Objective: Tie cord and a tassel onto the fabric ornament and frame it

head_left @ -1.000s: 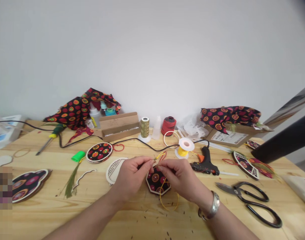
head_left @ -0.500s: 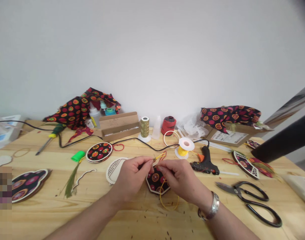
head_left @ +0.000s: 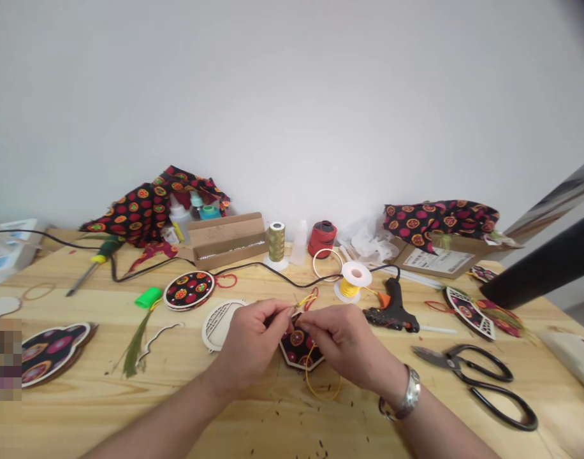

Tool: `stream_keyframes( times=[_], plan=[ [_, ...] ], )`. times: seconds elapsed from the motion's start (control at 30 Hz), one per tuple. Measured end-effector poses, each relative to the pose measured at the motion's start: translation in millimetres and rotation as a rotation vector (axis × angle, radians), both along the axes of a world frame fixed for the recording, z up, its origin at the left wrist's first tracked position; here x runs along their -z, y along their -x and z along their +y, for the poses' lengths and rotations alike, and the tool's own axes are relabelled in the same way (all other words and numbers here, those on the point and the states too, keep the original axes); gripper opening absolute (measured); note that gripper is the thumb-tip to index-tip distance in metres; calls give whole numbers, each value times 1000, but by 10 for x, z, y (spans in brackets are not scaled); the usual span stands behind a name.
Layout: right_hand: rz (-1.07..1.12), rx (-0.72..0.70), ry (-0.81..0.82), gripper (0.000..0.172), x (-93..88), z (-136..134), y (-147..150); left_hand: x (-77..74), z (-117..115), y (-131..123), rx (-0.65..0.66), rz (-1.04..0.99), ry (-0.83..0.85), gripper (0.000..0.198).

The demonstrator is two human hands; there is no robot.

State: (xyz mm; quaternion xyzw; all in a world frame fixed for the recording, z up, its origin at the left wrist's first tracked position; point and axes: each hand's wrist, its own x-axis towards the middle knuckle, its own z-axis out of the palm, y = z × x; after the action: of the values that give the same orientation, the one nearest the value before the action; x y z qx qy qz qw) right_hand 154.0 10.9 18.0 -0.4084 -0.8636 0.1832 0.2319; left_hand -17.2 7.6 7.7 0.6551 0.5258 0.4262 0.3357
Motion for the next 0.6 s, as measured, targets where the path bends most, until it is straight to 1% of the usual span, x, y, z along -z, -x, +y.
stream_keyframes(
  times=[0.2,0.3,0.4,0.47,0.53,0.6],
  plan=[
    [-54,-19,-58,24,-2,-9,-4,-12,1,-4,-15,32,-16,20],
    [-72,-1,-160,19,25,-17,-6,4,16,15,14,91,-58,20],
    [-102,-5,-319,19,38,-18,-19,16,18,31,105,166,-90,21],
    [-117,-10,-388,20,33,-10,-37,17,9,33,188,205,-91,22],
    [-99,-1,-394,21,21,8,-57,11,-3,30,262,218,-78,21],
    [-46,13,-331,21,11,36,-78,1,-11,25,319,195,-49,20]
  ],
)
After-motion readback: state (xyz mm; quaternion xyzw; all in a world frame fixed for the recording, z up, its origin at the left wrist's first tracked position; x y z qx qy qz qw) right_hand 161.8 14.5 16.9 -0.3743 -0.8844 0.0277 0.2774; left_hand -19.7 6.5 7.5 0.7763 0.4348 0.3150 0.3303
